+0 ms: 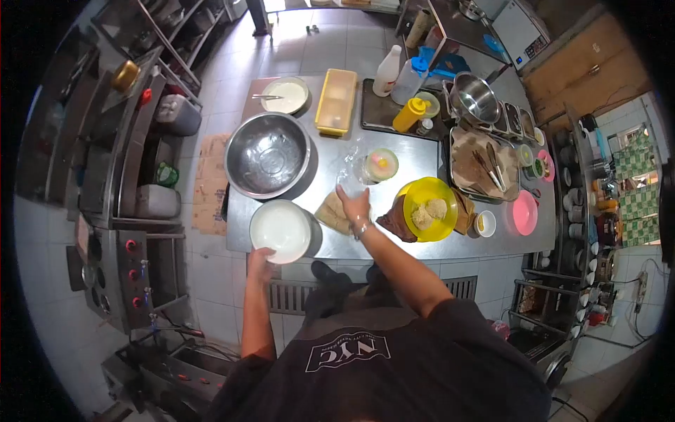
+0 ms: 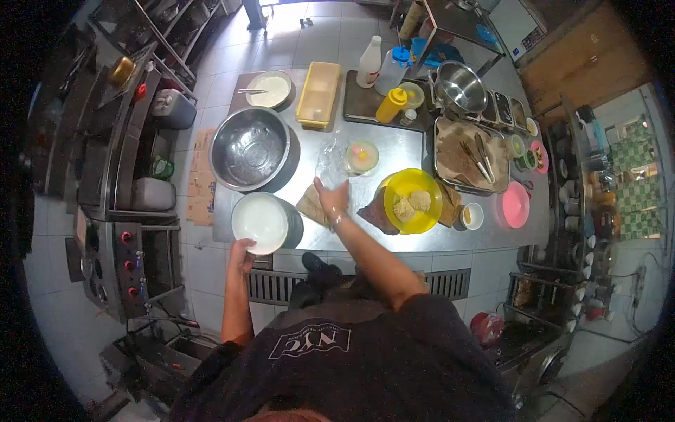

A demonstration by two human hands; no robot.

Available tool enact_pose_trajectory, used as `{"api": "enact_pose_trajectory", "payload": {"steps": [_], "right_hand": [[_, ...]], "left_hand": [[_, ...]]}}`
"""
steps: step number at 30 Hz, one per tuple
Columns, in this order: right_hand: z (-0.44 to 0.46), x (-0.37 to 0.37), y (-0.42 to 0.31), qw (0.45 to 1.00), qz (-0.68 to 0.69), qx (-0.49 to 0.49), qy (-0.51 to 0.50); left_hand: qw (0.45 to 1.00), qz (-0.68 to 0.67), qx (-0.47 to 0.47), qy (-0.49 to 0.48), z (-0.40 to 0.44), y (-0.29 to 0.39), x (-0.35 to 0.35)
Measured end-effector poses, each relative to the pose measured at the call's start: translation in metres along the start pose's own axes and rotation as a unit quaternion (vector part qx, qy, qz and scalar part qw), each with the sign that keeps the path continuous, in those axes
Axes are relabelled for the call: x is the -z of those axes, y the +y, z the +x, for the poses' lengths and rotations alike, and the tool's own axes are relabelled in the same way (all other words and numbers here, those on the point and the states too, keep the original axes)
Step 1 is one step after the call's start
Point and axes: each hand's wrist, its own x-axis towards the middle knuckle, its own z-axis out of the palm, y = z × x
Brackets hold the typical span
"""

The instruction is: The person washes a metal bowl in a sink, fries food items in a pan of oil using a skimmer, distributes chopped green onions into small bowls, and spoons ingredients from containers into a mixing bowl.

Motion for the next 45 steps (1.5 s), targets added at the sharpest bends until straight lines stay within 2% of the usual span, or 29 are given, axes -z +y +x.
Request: {"api": "enact_pose_trajectory", "payload": {"steps": [1,2,4,5,6,9,11,14,16,18,19,21,22,23,25,26,27,28,30,33,34,35,38,40,43,44,45], "right_hand": [[0.017,-0.01,0.005,0.992,0.097,-0.053,-0.061],[0.023,-0.008,-0.002,0.991,0.102,-0.054,-0.062],[0.03,0.005,-0.023,0.985,-0.015,0.06,-0.164],[0.028,-0.001,-0.026,0.984,0.044,0.082,-0.154],[0.03,0.004,-0.043,0.983,0.047,0.087,-0.154],[0.041,0.024,-0.077,0.986,0.119,0.055,-0.105],[0.068,0.032,-0.097,0.985,0.045,0.068,-0.149],[0.102,0.036,-0.104,0.973,0.126,0.109,-0.161],[0.127,0.057,-0.118,0.953,0.053,0.096,-0.284],[0.128,0.069,-0.107,0.965,0.066,0.086,-0.24],[0.132,0.071,-0.098,0.961,0.053,0.103,-0.25],[0.113,0.132,-0.092,0.947,0.076,0.138,-0.281],[0.092,0.158,-0.072,0.939,0.145,0.238,-0.199],[0.08,0.176,-0.044,0.928,0.107,0.304,-0.187],[0.05,0.259,-0.016,0.897,0.153,0.289,-0.298],[0.04,0.306,-0.009,0.89,0.08,0.158,-0.421],[0.028,0.318,0.034,0.884,0.152,0.235,-0.376],[0.019,0.335,0.07,0.901,0.086,0.22,-0.364],[0.006,0.363,0.144,0.907,-0.016,0.132,-0.399],[-0.014,0.396,0.243,0.905,-0.209,0.023,-0.371],[-0.023,0.405,0.253,0.896,-0.256,-0.029,-0.362],[-0.032,0.413,0.246,0.9,-0.255,-0.032,-0.351],[-0.071,0.431,0.234,0.882,-0.26,-0.087,-0.382],[-0.085,0.414,0.259,0.897,-0.184,-0.129,-0.381],[-0.097,0.389,0.309,0.917,-0.171,-0.096,-0.348],[-0.099,0.39,0.301,0.916,-0.173,-0.091,-0.351],[-0.101,0.396,0.291,0.894,-0.235,-0.047,-0.377]], "left_hand": [[1.0,0.004,0.015,-0.015,-0.003,-0.001,0.0],[1.0,0.008,0.012,-0.013,-0.006,-0.003,-0.002],[0.999,-0.002,-0.006,0.039,-0.012,-0.013,-0.011],[0.999,-0.008,0.003,0.046,-0.023,-0.013,-0.02],[0.999,-0.009,-0.003,0.046,-0.02,-0.019,-0.023],[0.999,-0.035,0.01,0.04,-0.014,-0.051,-0.026],[0.998,-0.049,-0.002,0.045,-0.006,-0.072,-0.037],[0.995,-0.077,-0.034,0.045,0.017,-0.107,-0.051],[0.995,-0.087,-0.045,0.029,0.022,-0.111,-0.089],[0.995,-0.091,-0.038,0.007,0.002,-0.096,-0.139],[0.996,-0.085,-0.022,0.0,0.014,-0.098,-0.141],[0.997,-0.062,-0.031,-0.015,0.057,-0.113,-0.127],[0.998,-0.046,-0.042,-0.021,0.068,-0.116,-0.126],[0.998,-0.043,-0.047,-0.009,0.061,-0.109,-0.143],[0.998,-0.048,-0.039,-0.03,0.065,-0.098,-0.162],[0.997,-0.057,-0.032,-0.042,0.065,-0.094,-0.169],[0.997,-0.052,-0.03,-0.049,0.063,-0.087,-0.176],[0.996,-0.028,-0.029,-0.08,0.061,-0.081,-0.181],[0.993,-0.001,-0.025,-0.113,0.05,-0.072,-0.177],[0.983,-0.025,0.006,-0.183,0.03,-0.057,-0.167],[0.997,-0.043,-0.009,-0.07,0.011,-0.049,-0.166],[0.997,-0.059,-0.026,0.038,0.003,-0.044,-0.167],[0.993,-0.065,-0.069,0.07,0.032,-0.027,-0.113],[0.978,-0.156,-0.104,0.095,0.056,-0.007,-0.087],[0.979,-0.126,-0.132,0.091,0.073,0.018,-0.081],[0.978,-0.13,-0.135,0.094,0.07,0.024,-0.088],[0.973,-0.128,-0.143,0.125,0.058,0.029,-0.105]]}}
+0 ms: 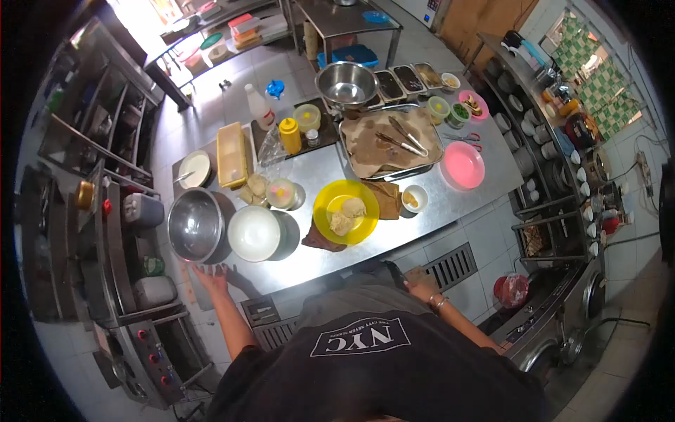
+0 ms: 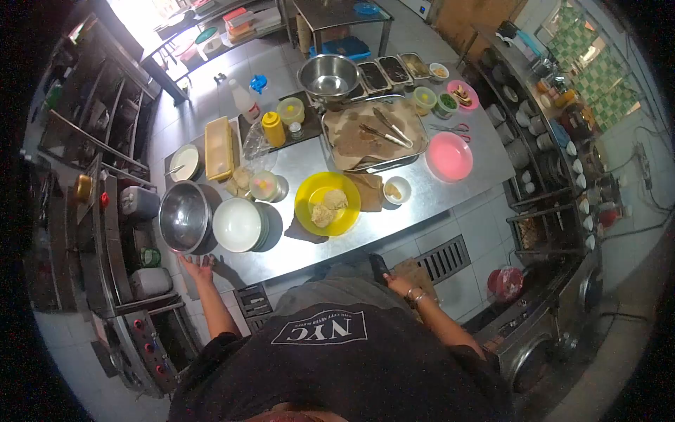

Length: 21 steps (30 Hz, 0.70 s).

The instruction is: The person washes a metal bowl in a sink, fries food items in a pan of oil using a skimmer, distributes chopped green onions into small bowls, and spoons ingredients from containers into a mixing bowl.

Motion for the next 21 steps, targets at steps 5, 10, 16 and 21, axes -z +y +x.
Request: {"api": "enact_pose_trajectory", "payload": {"steps": [5,10,16,21], "right_hand": [[0.003,-0.035,0.02,0.995,0.077,0.051,0.025],[-0.017,-0.04,0.047,0.956,-0.115,0.079,0.258],[-0.044,-0.056,0.123,0.983,-0.09,-0.005,0.162],[-0.103,-0.037,0.19,0.986,0.0,-0.16,0.042]], "left_hand": [[0.98,0.041,-0.15,0.126,-0.038,0.006,-0.012],[0.911,0.13,-0.382,0.082,-0.146,-0.006,-0.05],[0.815,0.173,-0.168,-0.526,-0.293,-0.093,-0.088],[0.401,0.29,0.057,-0.867,-0.428,-0.176,-0.12]]}}
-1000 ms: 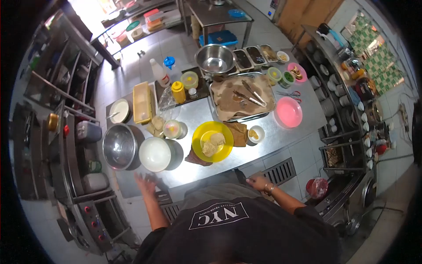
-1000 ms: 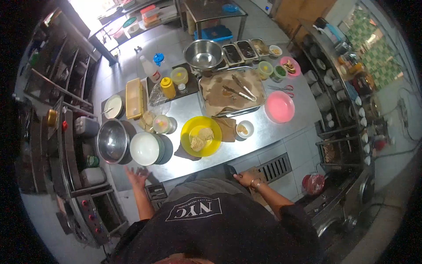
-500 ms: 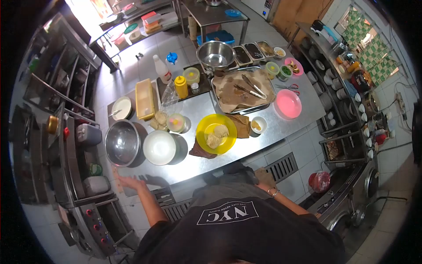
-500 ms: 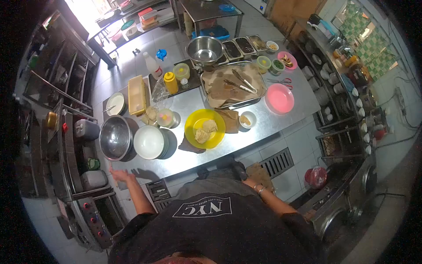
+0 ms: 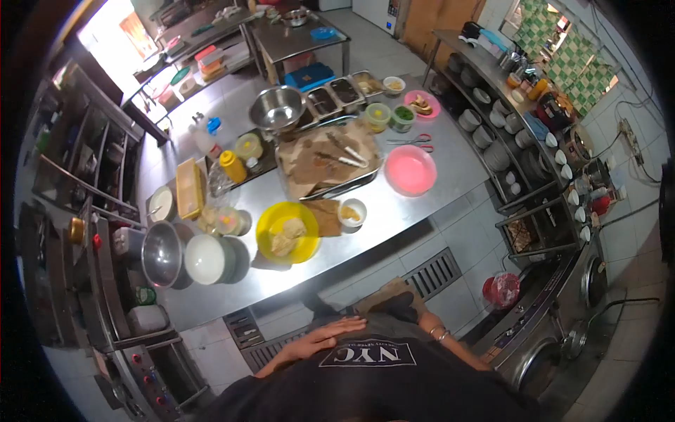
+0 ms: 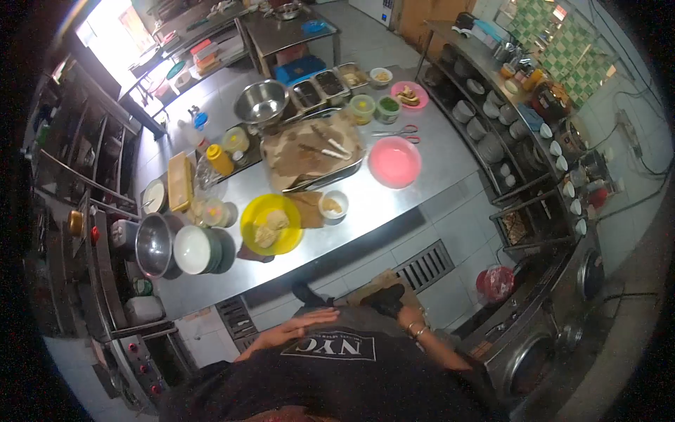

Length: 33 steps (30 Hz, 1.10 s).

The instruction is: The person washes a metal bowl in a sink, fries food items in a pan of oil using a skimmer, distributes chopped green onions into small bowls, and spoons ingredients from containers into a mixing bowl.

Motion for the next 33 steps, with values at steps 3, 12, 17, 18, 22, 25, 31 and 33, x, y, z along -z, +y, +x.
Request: {"api": "enact_pose_trajectory", "payload": {"steps": [3,12,17,18,22,25,31,33], "right_hand": [[-0.016,0.01,0.075,1.0,-0.007,-0.012,0.02],[-0.19,0.231,0.147,0.862,0.416,0.234,0.171],[-0.163,0.251,0.195,0.803,0.396,0.445,-0.017],[-0.157,0.262,0.208,0.799,0.406,0.443,-0.012],[-0.123,0.321,0.263,0.804,0.429,0.412,-0.012],[-0.095,0.374,0.309,0.798,0.456,0.394,-0.002],[-0.061,0.478,0.382,0.788,0.497,0.363,0.024],[-0.039,0.501,0.405,0.791,0.504,0.348,0.024]], "left_hand": [[0.999,-0.016,0.022,-0.027,0.077,-0.02,-0.027],[0.969,-0.014,0.104,-0.222,0.291,-0.04,-0.097],[0.967,-0.039,0.127,-0.217,0.373,-0.051,-0.1],[0.965,-0.06,0.139,-0.212,0.39,-0.055,-0.099],[0.97,-0.058,0.15,-0.18,0.463,-0.065,-0.087],[0.966,-0.06,0.146,-0.202,0.552,-0.084,-0.066],[0.957,-0.037,0.156,-0.24,0.711,-0.062,-0.031],[0.957,0.01,0.116,-0.265,0.754,-0.067,-0.017]]}}
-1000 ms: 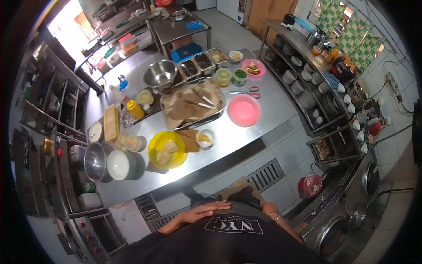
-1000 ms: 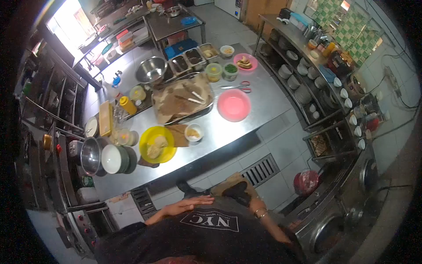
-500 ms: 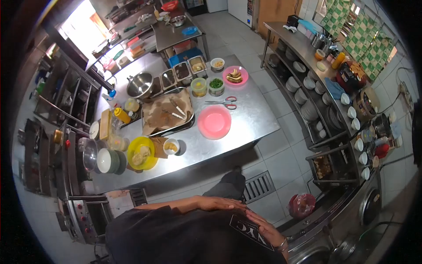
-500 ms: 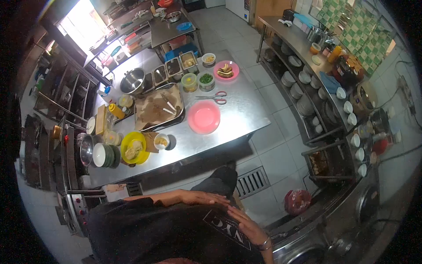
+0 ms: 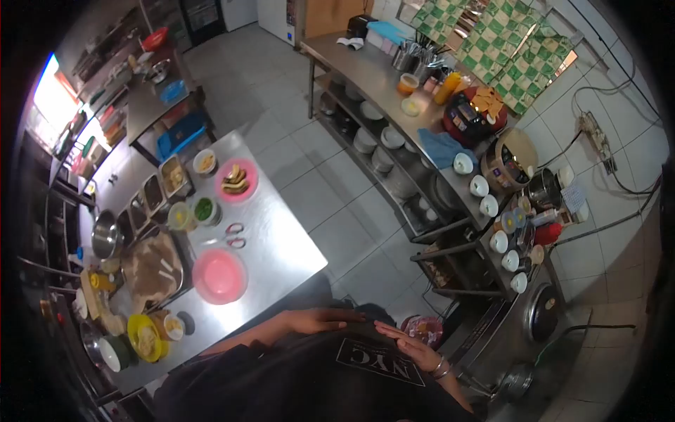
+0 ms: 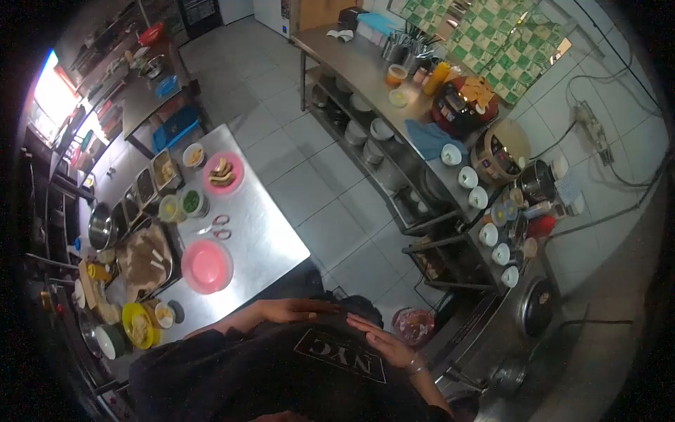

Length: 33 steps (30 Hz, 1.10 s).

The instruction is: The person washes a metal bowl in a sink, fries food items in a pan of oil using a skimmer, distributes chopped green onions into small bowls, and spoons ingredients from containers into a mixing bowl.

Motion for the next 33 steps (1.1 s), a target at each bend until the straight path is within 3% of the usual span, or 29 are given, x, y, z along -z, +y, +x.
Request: {"api": "enact_pose_trajectory", "payload": {"steps": [3,4,5,7,9,11,13,15,17,19,21,22,24,27,28,30,32,33], "right_hand": [[0.027,0.053,0.008,0.998,-0.009,-0.028,0.058],[0.037,0.078,0.007,0.972,-0.171,-0.08,0.137],[0.046,0.103,0.005,0.912,-0.327,-0.131,0.21],[0.078,0.167,-0.016,0.873,-0.373,-0.095,0.3],[0.12,0.248,-0.045,0.883,-0.324,-0.044,0.338],[0.171,0.34,-0.089,0.819,-0.452,0.02,0.353],[0.234,0.447,-0.14,0.784,-0.496,0.067,0.367],[0.308,0.576,-0.176,0.731,-0.532,0.135,0.405],[0.382,0.69,-0.223,0.675,-0.597,0.076,0.427],[0.459,0.827,-0.227,0.616,-0.66,0.134,0.408],[0.518,0.928,-0.227,0.585,-0.75,0.087,0.296],[0.539,0.965,-0.218,0.589,-0.751,0.087,0.288],[0.574,1.019,-0.204,0.516,-0.839,-0.016,0.173],[0.603,1.035,-0.192,0.487,-0.869,-0.049,0.076],[0.61,1.035,-0.191,0.519,-0.847,-0.102,0.058],[0.615,1.035,-0.189,0.499,-0.861,-0.094,0.01],[0.625,1.038,-0.18,0.453,-0.881,-0.134,-0.037],[0.627,1.042,-0.177,0.455,-0.879,-0.134,-0.036]], "left_hand": [[0.999,0.047,-0.021,0.016,0.03,0.005,0.041],[0.999,0.047,-0.021,0.016,0.041,0.003,0.056],[0.998,0.05,-0.031,0.031,0.052,-0.002,0.07],[0.997,0.049,-0.043,0.046,0.076,-0.004,0.096],[0.995,0.073,0.047,0.05,0.103,0.0,0.131],[0.991,0.082,0.064,0.083,0.128,-0.01,0.168],[0.986,0.083,0.085,0.118,0.15,-0.008,0.198],[0.911,0.076,0.206,0.349,0.168,0.011,0.218],[0.833,-0.038,0.238,0.498,0.177,-0.003,0.226],[0.748,-0.087,0.211,0.623,0.176,-0.031,0.218],[0.652,-0.19,0.303,0.668,0.161,-0.045,0.196],[0.621,-0.187,0.321,0.69,0.161,-0.042,0.182],[0.543,-0.204,0.345,0.738,0.157,-0.057,0.14],[0.397,-0.33,0.368,0.774,0.158,-0.072,0.061],[0.395,-0.327,0.449,0.732,0.159,-0.069,0.045],[0.392,-0.333,0.562,0.648,0.164,-0.061,0.02],[0.388,-0.353,0.572,0.631,0.179,-0.056,0.015],[0.387,-0.359,0.567,0.633,0.186,-0.056,0.017]]}}
